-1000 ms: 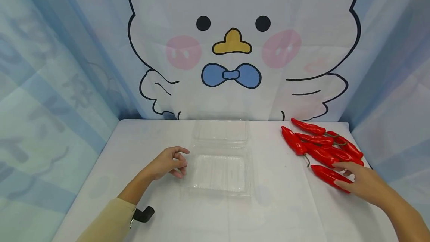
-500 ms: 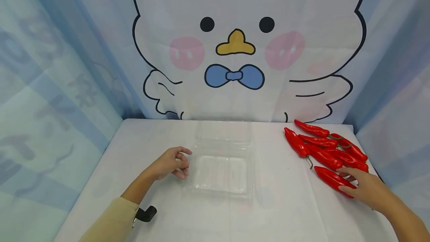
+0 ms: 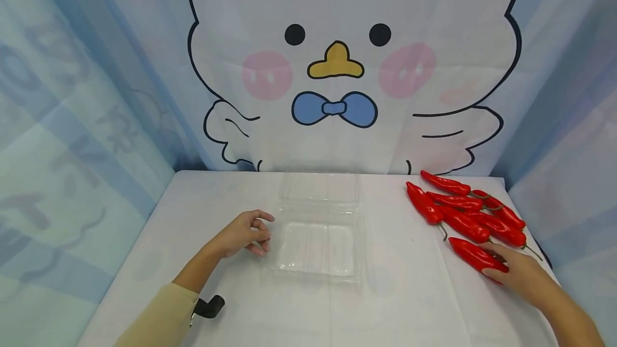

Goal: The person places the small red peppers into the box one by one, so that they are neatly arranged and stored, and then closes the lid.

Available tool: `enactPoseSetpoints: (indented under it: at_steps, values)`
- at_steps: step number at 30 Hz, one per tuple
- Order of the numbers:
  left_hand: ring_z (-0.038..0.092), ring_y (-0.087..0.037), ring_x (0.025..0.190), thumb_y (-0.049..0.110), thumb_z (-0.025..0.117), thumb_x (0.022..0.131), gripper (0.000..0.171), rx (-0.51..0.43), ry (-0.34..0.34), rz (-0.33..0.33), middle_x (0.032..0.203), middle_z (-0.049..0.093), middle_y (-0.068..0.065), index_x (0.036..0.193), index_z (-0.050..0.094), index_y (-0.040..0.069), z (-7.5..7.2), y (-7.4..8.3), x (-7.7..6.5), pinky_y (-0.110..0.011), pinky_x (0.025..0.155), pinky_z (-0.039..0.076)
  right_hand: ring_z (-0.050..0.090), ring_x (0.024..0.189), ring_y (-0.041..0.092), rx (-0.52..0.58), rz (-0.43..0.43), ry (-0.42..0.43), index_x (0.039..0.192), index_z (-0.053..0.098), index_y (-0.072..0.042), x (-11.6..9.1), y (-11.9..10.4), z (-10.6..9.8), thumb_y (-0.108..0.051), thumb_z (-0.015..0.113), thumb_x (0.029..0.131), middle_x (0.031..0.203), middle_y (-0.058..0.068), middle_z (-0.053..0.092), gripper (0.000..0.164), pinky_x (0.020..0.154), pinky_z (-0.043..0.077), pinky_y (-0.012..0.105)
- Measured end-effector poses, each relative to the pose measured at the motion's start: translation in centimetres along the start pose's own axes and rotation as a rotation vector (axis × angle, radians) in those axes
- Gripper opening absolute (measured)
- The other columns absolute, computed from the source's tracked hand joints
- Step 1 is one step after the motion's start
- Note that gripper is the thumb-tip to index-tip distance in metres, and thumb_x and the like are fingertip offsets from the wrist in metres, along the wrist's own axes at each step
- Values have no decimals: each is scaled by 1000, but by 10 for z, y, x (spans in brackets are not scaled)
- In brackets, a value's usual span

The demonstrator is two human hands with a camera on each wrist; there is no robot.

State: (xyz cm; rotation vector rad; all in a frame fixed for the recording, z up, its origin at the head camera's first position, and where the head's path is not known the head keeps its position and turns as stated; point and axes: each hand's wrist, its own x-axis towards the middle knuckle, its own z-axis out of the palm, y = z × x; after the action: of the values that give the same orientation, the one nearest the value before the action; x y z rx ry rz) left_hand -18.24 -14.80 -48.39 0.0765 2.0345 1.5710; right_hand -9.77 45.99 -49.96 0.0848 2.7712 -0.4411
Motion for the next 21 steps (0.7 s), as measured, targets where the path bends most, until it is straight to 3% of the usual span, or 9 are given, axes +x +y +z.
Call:
enactPoseSetpoints:
  at_steps: [11,21]
  values:
    - [73,-22,71,-1,64,98,45,-5,4,-1,96,63,-15,141,50,-3,2,-2,-1,-39,64,66,50,109,58,45,7,65,143,45,8,-6,7,14,-48,81,84,133,46,46,89,84,56,71]
    - [72,-21,70,-2,64,98,45,-11,8,14,95,62,-14,140,49,-4,2,-2,-1,-39,64,66,47,112,59,45,-7,82,145,43,7,-6,8,13,-48,79,87,133,46,45,88,83,54,73]
